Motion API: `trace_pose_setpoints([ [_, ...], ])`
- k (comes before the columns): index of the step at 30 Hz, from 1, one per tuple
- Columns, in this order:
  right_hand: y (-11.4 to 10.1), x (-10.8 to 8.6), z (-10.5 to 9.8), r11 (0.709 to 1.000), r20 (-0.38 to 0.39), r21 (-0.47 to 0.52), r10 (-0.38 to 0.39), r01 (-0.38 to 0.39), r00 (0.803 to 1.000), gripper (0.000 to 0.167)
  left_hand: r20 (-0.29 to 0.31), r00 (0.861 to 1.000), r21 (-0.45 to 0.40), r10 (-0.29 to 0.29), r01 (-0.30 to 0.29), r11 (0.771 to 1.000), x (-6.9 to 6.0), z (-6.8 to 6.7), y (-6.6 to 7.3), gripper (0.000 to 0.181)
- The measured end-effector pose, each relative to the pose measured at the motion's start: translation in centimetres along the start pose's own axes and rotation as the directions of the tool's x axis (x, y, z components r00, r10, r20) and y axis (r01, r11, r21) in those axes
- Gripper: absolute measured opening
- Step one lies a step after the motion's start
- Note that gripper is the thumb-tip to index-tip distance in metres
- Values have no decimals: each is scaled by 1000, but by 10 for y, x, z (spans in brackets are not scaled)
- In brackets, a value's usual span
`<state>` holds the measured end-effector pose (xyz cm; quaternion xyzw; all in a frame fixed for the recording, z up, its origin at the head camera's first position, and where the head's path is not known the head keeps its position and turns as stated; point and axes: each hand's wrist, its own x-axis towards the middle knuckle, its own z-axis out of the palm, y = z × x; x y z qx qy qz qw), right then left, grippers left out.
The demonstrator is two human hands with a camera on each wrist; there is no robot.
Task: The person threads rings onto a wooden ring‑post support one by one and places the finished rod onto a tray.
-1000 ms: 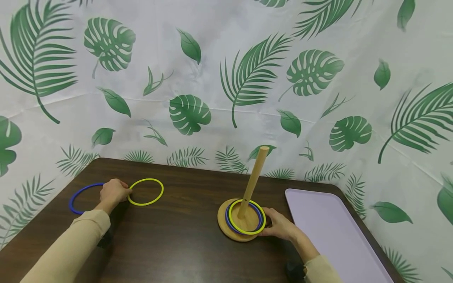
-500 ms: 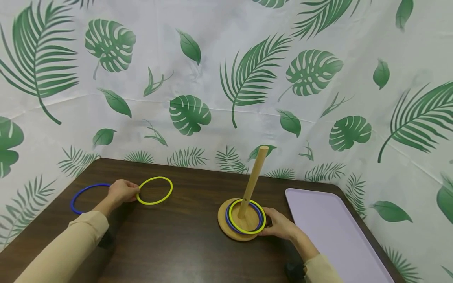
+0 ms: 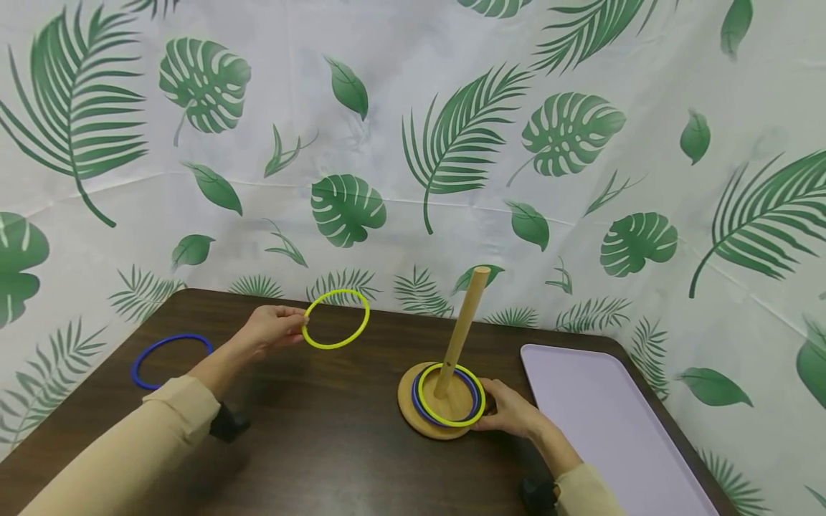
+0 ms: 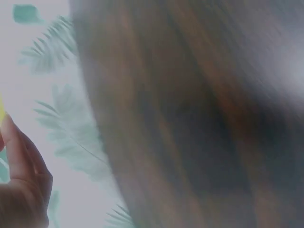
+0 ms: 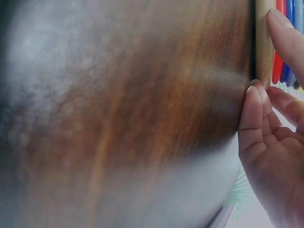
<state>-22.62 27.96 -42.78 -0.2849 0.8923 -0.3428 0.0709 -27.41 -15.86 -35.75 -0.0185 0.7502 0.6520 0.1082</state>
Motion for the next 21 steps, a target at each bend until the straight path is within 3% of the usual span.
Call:
trace_pose_setpoints([
  [6, -1, -1, -1, 999, -22, -44, 17, -17, 1000, 71, 101, 993, -94, 58, -48, 994, -12, 34, 40, 39],
  [11, -1, -1, -1, 1000, -17, -23, 3, -3, 1000, 71, 163, 982, -188, 94, -62, 980, -21, 65, 71, 31],
  [17, 0, 0, 0, 999, 4, 29, -25, 25, 1000, 68, 189, 971, -212, 149, -107, 971, -27, 102, 103, 30],
  [21, 0, 0, 0, 1000, 3, 28, -9, 9, 1000, 69, 185, 971, -238, 153, -107, 965, -27, 124, 117, 27],
])
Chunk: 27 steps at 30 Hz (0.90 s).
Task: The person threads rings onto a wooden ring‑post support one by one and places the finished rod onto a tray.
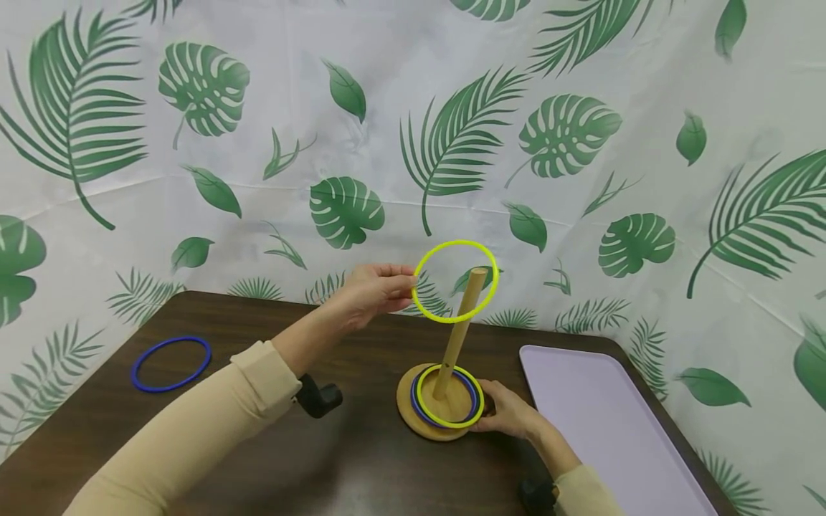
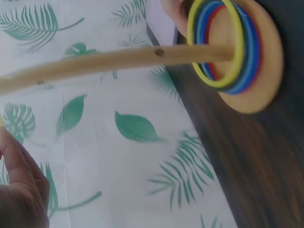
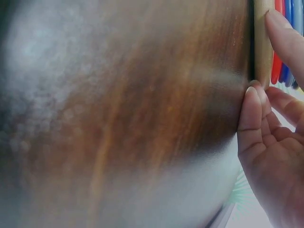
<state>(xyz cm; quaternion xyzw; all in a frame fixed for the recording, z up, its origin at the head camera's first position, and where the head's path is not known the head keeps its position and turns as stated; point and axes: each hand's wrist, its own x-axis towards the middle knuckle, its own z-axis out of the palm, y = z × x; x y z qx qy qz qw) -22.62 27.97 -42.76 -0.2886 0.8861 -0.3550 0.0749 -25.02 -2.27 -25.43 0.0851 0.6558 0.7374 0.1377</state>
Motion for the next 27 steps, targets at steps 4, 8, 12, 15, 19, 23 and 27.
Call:
trace_pose_setpoints([
  [4, -1, 0, 0, 999, -8, -7, 35, -35, 999, 70, 3, 1000, -16, -11, 11, 1000, 6, 15, -2, 24],
  [8, -2, 0, 0, 999, -4, -7, 53, -53, 999, 70, 10, 998, 8, -59, 59, 998, 11, 22, -17, 23],
  [12, -1, 0, 0, 999, 1, -10, 40, -40, 999, 68, 9, 992, 52, -123, 122, 991, 15, 23, -46, 24],
  [15, -2, 0, -1, 999, -6, -22, 44, -44, 999, 63, -6, 986, 72, -166, 166, 984, 19, 19, -73, 23],
  [19, -2, 0, 0, 997, -14, -36, 66, -66, 998, 56, -42, 975, 107, -216, 220, 970, 22, 15, -106, 20],
  [23, -3, 0, 1, 998, -14, -31, 63, -63, 998, 56, -68, 971, 167, -231, 240, 956, 24, 13, -126, 17],
  [27, -3, 1, 1, 999, -18, -26, 42, -43, 999, 54, -77, 974, 224, -215, 227, 948, 25, 14, -134, 15],
])
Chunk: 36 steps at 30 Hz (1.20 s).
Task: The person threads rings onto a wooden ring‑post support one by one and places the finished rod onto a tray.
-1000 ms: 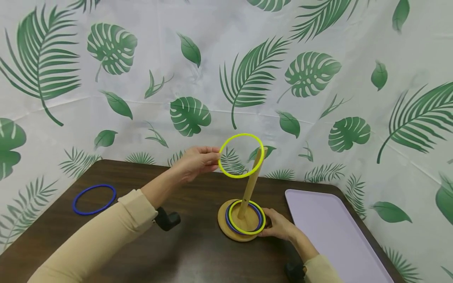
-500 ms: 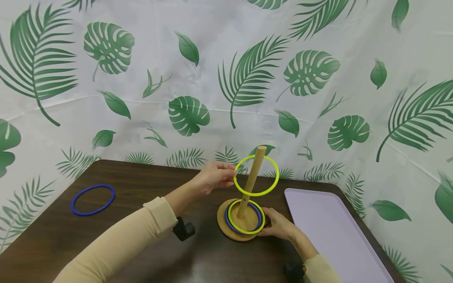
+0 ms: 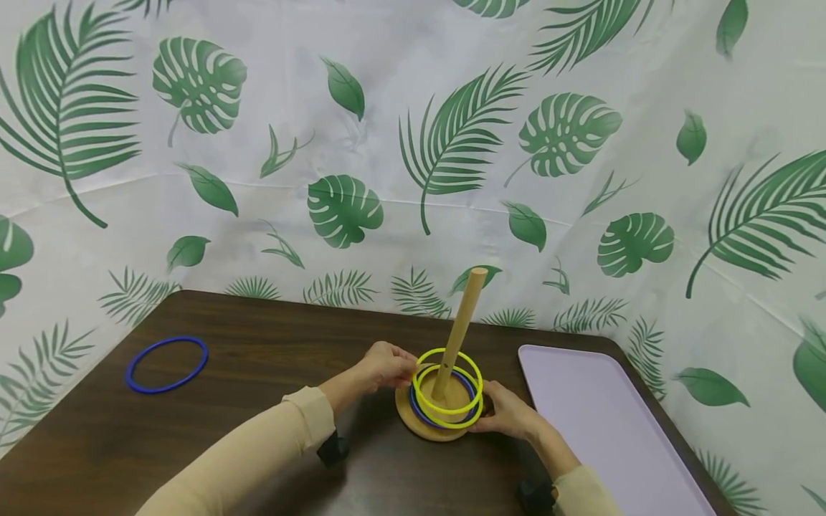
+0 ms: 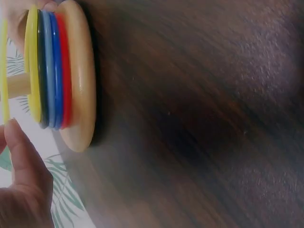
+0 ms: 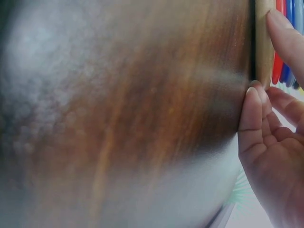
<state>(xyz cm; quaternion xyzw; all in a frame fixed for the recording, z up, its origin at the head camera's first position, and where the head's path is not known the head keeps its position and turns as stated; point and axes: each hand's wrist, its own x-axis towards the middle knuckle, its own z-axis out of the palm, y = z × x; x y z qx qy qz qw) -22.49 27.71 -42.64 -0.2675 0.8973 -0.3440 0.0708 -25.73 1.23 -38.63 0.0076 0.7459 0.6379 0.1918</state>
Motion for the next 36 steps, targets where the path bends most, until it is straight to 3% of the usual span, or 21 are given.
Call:
trace_pose_setpoints([
  [4, 0, 0, 0, 1000, 1, -5, 9, -9, 1000, 59, -7, 1000, 43, 8, -8, 999, 1, 2, -3, 13],
  [11, 3, -1, 1, 999, 0, -40, 6, -6, 1000, 69, -5, 999, 49, -35, 35, 998, 3, 2, -7, 12],
  [36, 1, -2, -1, 1000, 8, -7, 12, -12, 1000, 69, 9, 998, 50, -54, 54, 997, 8, 3, -12, 10],
])
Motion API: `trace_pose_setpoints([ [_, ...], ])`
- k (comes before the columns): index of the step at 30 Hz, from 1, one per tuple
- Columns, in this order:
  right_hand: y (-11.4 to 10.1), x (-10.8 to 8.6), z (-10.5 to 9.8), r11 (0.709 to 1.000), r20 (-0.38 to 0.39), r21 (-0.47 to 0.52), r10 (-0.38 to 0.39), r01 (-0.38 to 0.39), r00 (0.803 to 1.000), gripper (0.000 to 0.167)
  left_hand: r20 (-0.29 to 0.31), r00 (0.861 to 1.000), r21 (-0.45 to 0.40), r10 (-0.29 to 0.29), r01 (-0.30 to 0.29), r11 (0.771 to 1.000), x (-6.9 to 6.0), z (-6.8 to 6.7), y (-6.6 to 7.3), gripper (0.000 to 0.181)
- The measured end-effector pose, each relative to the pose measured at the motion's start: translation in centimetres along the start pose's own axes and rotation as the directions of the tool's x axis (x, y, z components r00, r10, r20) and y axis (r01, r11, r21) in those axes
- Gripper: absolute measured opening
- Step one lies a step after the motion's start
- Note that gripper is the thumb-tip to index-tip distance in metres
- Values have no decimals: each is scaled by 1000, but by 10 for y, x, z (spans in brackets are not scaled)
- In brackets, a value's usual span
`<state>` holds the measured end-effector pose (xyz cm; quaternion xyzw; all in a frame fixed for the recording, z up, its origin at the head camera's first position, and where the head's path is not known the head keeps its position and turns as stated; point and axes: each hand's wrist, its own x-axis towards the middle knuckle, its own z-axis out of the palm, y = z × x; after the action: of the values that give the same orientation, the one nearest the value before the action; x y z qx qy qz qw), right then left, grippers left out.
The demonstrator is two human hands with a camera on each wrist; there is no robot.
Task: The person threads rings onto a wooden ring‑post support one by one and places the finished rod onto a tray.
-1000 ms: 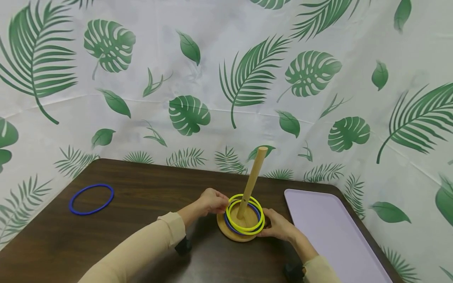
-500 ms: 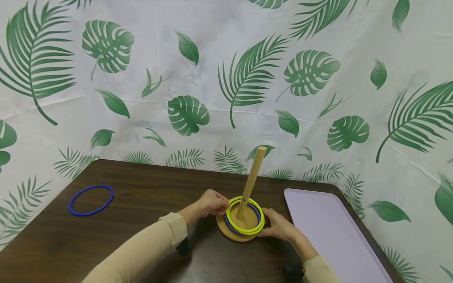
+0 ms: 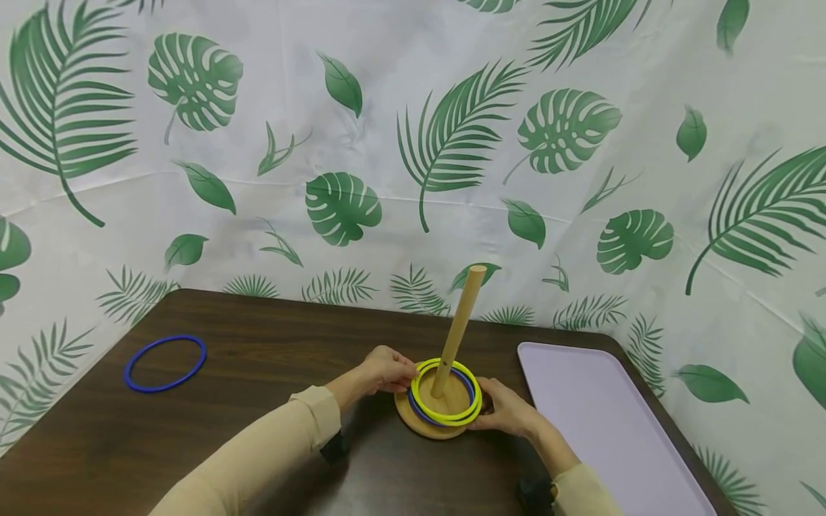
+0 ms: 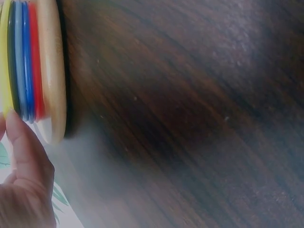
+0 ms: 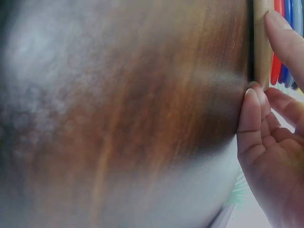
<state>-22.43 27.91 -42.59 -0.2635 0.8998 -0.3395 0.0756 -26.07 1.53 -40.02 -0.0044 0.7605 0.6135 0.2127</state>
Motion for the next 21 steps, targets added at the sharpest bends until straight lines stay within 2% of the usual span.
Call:
trace_pose_setpoints([
  [12, 1, -1, 0, 1000, 2, -7, 13, -12, 1000, 69, 22, 1000, -5, 6, -5, 1000, -3, 0, 4, 11],
  [21, -1, -1, 0, 1000, 0, -16, 27, -27, 1000, 68, 25, 1000, -4, 0, 1, 1000, -3, 0, 1, 10],
])
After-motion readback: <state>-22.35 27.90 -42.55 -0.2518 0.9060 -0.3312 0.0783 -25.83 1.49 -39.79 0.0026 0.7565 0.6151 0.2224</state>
